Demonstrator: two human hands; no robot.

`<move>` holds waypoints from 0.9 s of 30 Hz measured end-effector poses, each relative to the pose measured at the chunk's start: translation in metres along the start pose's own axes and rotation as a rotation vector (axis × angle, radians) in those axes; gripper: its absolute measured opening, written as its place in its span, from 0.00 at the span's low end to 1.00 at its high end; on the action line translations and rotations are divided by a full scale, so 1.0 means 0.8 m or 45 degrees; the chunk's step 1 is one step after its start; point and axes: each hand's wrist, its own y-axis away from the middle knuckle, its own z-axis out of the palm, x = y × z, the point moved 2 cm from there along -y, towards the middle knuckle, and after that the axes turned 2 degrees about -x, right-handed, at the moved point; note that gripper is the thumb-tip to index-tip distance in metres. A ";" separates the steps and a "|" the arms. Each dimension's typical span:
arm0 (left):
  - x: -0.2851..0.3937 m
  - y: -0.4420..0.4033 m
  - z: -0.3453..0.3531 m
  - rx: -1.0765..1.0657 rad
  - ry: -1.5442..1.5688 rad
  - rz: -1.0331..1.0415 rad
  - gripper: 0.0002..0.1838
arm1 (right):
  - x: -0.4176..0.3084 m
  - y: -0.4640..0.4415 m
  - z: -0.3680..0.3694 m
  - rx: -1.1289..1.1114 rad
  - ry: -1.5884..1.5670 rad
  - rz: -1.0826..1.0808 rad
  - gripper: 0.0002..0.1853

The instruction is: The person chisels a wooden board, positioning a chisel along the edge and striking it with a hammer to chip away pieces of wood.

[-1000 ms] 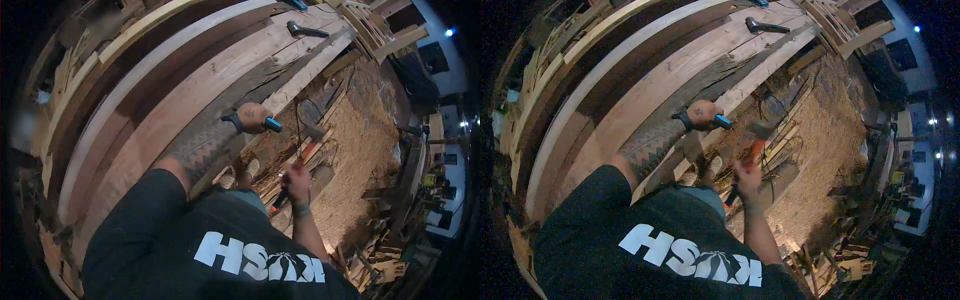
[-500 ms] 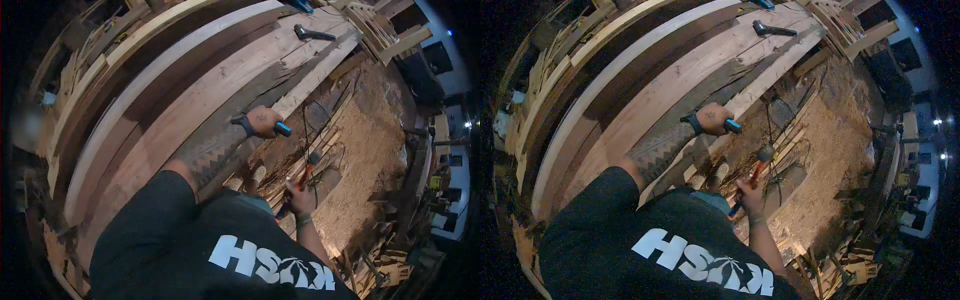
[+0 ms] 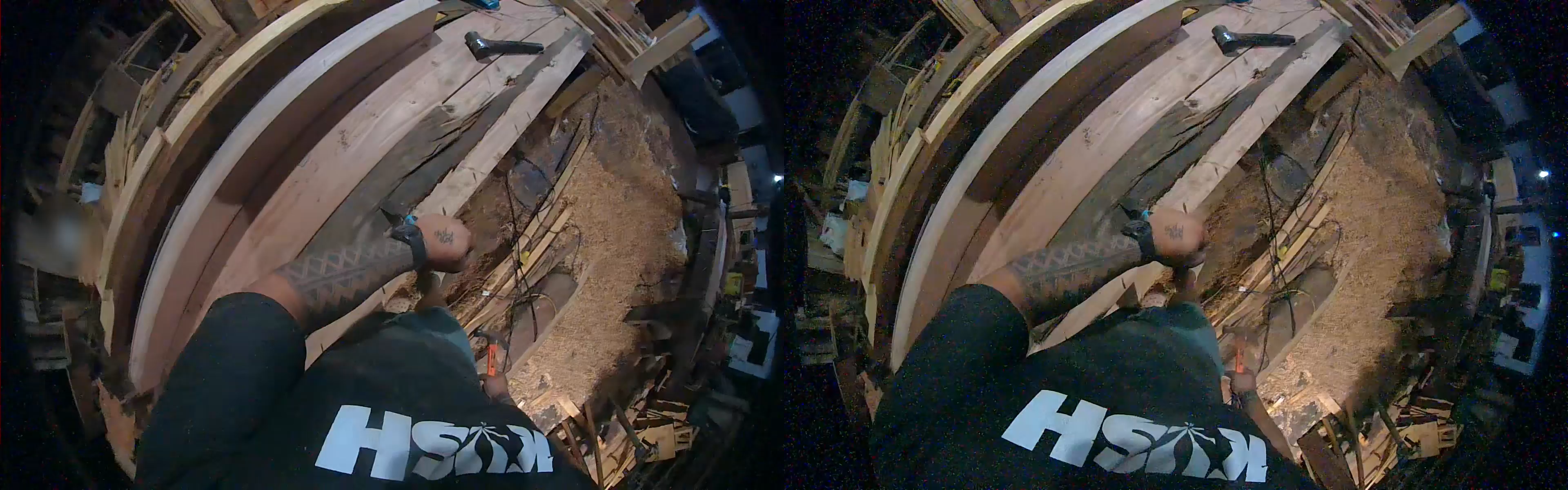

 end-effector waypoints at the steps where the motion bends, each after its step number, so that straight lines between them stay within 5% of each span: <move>1: 0.003 -0.001 -0.003 -0.030 0.007 -0.009 0.16 | 0.010 -0.003 -0.005 -0.038 0.076 -0.084 0.11; 4: 0.005 -0.006 -0.003 -0.165 0.059 -0.071 0.14 | 0.052 -0.042 -0.032 -0.185 0.171 -0.574 0.10; 10: 0.014 -0.005 -0.004 -0.109 0.018 -0.034 0.13 | -0.017 -0.104 -0.078 -0.067 0.477 -0.177 0.12; 14: -0.001 -0.014 0.027 -0.202 0.065 -0.003 0.13 | -0.061 -0.150 -0.073 0.218 1.044 -0.687 0.15; 17: -0.001 -0.018 0.040 -0.240 0.018 -0.022 0.14 | -0.153 -0.108 -0.079 0.102 0.025 -0.075 0.18; 20: 0.010 -0.016 0.010 -0.245 0.053 -0.059 0.15 | -0.165 -0.103 -0.077 0.107 0.087 -0.049 0.20; 22: 0.009 0.002 -0.030 -0.042 0.196 0.091 0.16 | -0.082 -0.157 -0.068 0.118 0.199 -0.576 0.21; 24: 0.005 0.008 -0.031 0.016 0.190 0.046 0.15 | -0.065 -0.161 -0.065 0.085 0.234 -0.584 0.20; 26: 0.006 0.018 -0.036 0.038 0.153 0.070 0.14 | -0.083 -0.106 -0.071 0.006 0.191 -0.053 0.18; 27: 0.010 0.025 -0.048 0.037 0.244 0.096 0.14 | -0.062 -0.105 -0.075 0.025 0.408 -0.207 0.17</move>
